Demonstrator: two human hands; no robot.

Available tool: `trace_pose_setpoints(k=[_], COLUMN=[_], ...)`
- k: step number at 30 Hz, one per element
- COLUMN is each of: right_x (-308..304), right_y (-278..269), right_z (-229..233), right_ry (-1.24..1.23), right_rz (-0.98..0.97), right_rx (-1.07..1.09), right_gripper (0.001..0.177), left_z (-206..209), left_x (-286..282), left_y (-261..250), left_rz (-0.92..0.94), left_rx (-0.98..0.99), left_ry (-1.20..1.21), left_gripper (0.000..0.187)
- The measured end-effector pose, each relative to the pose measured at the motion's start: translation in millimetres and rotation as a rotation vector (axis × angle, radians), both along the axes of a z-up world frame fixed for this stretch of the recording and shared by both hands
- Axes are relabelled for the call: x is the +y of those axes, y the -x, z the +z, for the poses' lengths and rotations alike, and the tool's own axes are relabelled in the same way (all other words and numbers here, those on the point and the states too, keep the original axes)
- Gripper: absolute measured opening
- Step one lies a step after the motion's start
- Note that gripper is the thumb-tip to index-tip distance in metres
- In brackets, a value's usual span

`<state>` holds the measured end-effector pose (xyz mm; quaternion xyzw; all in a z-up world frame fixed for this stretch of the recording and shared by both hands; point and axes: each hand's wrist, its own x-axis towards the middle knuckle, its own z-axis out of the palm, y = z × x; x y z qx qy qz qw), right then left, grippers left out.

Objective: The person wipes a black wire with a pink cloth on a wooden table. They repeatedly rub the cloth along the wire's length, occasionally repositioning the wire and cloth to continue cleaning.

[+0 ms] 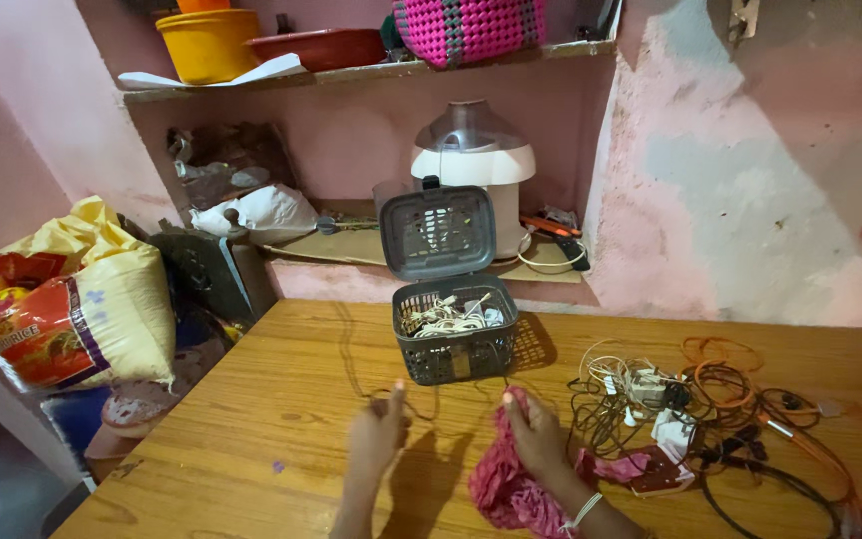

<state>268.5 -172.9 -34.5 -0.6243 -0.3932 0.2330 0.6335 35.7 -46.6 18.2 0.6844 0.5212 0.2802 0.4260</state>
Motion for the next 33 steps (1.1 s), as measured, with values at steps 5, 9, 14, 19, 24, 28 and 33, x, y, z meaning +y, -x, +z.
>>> trace_pose_setpoints(k=[5, 9, 14, 19, 24, 28, 33], right_x=[1, -5, -11, -17, -24, -29, -30], right_y=[-1, 10, 17, 27, 36, 44, 46], right_z=[-2, -5, 4, 16, 30, 38, 46], right_ry=[-0.061, -0.044, -0.282, 0.012, -0.083, -0.004, -0.024], right_rz=[-0.035, -0.041, 0.009, 0.041, 0.136, 0.118, 0.147], right_rx=[-0.136, -0.221, -0.389, -0.297, -0.407, -0.491, -0.561], right_gripper=[0.04, 0.038, 0.038, 0.036, 0.032, 0.03, 0.032], left_z=[16, 21, 11, -13, -31, -34, -30], left_x=[13, 10, -13, -48, -45, -38, -43], left_y=[28, 41, -3, -57, -60, -57, -57], left_rz=[0.241, 0.066, -0.071, -0.262, -0.308, -0.318, -0.192], left_rx=[0.336, 0.459, -0.477, -0.712, -0.758, -0.768, -0.793], left_ry=[-0.383, -0.019, 0.413, 0.333, 0.196, 0.098, 0.086], left_gripper=[0.088, 0.093, 0.057, 0.029, 0.022, 0.013, 0.012])
